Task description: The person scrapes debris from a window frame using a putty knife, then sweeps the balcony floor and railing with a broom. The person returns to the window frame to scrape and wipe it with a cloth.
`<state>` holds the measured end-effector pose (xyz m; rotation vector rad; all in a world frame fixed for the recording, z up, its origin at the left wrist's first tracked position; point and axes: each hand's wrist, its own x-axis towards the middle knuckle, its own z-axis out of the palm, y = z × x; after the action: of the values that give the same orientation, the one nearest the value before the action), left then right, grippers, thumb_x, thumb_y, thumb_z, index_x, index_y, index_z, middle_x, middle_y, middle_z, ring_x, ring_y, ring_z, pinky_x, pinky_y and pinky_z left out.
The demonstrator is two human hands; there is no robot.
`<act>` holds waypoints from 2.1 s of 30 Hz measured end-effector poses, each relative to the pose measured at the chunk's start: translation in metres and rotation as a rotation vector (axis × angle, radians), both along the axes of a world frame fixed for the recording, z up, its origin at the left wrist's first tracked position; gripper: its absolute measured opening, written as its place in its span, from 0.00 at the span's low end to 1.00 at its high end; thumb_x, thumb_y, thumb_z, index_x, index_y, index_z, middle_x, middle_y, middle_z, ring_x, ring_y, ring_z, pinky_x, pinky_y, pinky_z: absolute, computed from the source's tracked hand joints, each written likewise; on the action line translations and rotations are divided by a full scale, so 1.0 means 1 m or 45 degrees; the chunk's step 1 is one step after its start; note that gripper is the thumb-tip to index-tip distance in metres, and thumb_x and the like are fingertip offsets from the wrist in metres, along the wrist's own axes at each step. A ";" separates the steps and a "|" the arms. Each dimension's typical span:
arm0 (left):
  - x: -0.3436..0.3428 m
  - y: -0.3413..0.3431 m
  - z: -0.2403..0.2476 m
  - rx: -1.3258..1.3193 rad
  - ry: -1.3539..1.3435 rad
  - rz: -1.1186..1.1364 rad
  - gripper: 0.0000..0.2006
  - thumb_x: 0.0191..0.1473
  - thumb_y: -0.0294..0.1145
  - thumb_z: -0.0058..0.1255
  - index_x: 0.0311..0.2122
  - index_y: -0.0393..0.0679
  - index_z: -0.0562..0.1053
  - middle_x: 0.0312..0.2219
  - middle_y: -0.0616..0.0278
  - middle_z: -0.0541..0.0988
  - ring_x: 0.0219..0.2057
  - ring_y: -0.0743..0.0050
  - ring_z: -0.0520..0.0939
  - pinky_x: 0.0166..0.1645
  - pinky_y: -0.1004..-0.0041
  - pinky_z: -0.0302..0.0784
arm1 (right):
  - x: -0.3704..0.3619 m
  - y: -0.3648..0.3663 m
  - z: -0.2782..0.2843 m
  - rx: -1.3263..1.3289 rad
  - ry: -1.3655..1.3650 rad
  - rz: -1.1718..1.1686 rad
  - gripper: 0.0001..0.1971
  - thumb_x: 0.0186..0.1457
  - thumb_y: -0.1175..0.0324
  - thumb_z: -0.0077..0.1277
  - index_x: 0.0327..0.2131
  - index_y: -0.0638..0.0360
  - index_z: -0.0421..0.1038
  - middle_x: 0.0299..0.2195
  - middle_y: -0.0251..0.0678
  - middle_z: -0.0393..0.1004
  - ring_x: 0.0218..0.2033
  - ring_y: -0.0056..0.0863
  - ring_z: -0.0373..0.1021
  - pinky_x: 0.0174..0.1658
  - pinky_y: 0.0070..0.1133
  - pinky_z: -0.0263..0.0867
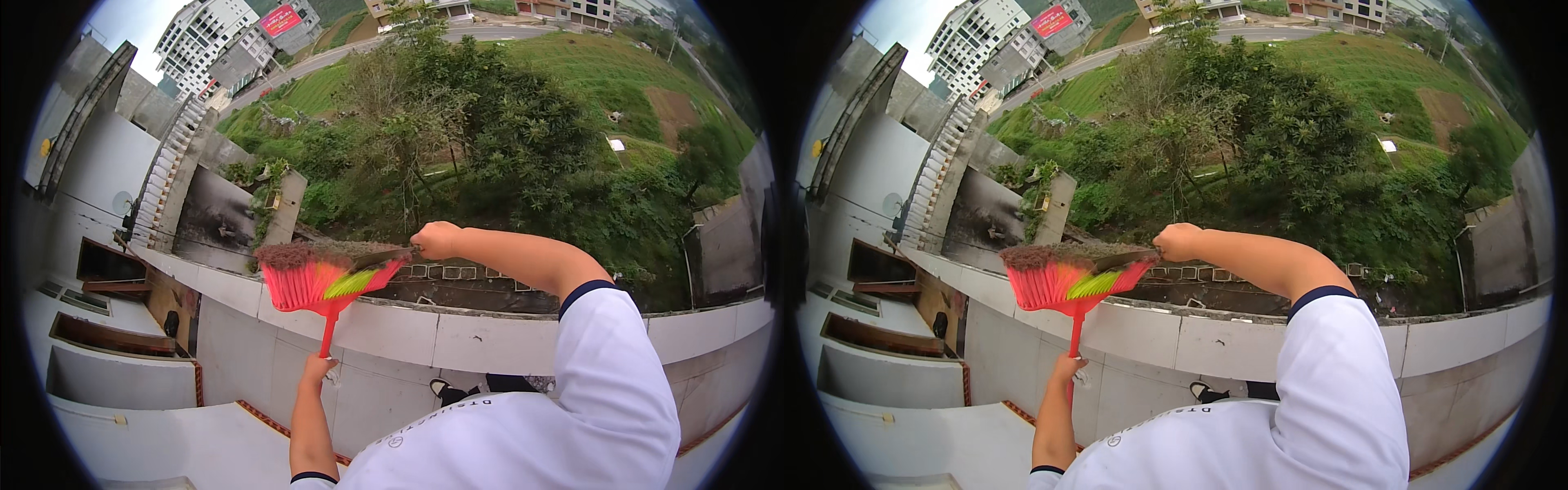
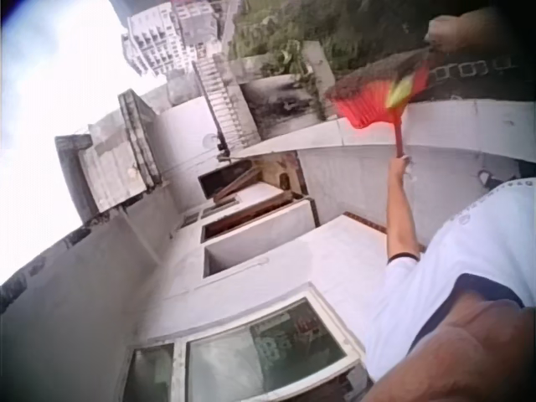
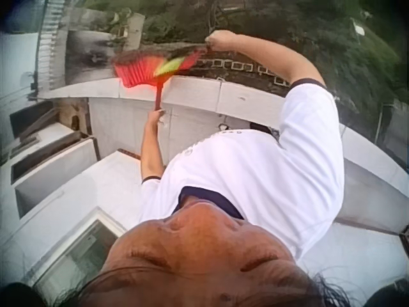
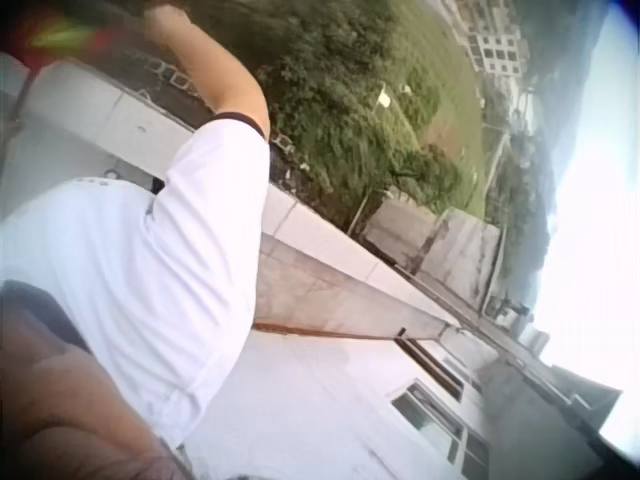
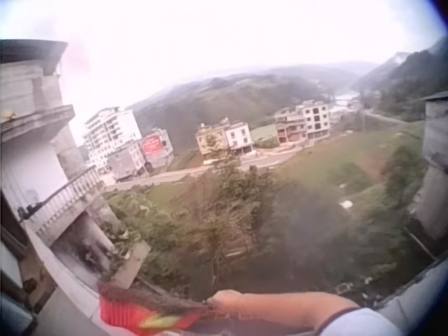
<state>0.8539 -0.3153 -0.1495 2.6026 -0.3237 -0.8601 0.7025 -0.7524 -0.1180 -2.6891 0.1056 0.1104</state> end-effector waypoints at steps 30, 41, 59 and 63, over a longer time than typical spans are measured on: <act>0.006 -0.010 -0.025 -0.068 -0.222 0.047 0.08 0.31 0.27 0.54 0.18 0.35 0.70 0.14 0.53 0.72 0.18 0.64 0.75 0.23 0.66 0.66 | 0.012 0.004 0.066 0.173 -0.255 -0.399 0.07 0.41 0.69 0.46 0.25 0.59 0.72 0.23 0.44 0.73 0.29 0.41 0.71 0.32 0.33 0.68; 0.021 -0.006 -0.032 -0.156 -0.399 -0.046 0.07 0.27 0.21 0.50 0.18 0.32 0.69 0.11 0.59 0.68 0.15 0.69 0.70 0.21 0.66 0.64 | 0.040 -0.018 0.011 -0.180 0.213 -0.092 0.10 0.40 0.69 0.50 0.30 0.55 0.74 0.29 0.38 0.75 0.33 0.37 0.72 0.32 0.30 0.68; 0.026 -0.018 -0.022 -0.029 -0.325 -0.127 0.08 0.23 0.21 0.52 0.18 0.32 0.71 0.10 0.57 0.69 0.15 0.67 0.71 0.23 0.66 0.67 | -0.014 -0.019 -0.075 -0.249 0.523 -0.416 0.10 0.39 0.68 0.54 0.30 0.57 0.75 0.31 0.40 0.75 0.34 0.36 0.73 0.33 0.29 0.69; 0.021 -0.008 -0.029 -0.017 -0.306 -0.092 0.07 0.27 0.22 0.50 0.18 0.30 0.70 0.11 0.53 0.71 0.15 0.67 0.73 0.22 0.66 0.66 | 0.022 -0.011 -0.002 0.074 -0.046 -0.545 0.08 0.41 0.68 0.51 0.26 0.60 0.73 0.28 0.44 0.74 0.32 0.41 0.71 0.32 0.32 0.68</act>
<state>0.8747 -0.3229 -0.1781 2.6993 -0.4900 -0.5642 0.7248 -0.7629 -0.1195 -2.5455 0.6490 -0.0666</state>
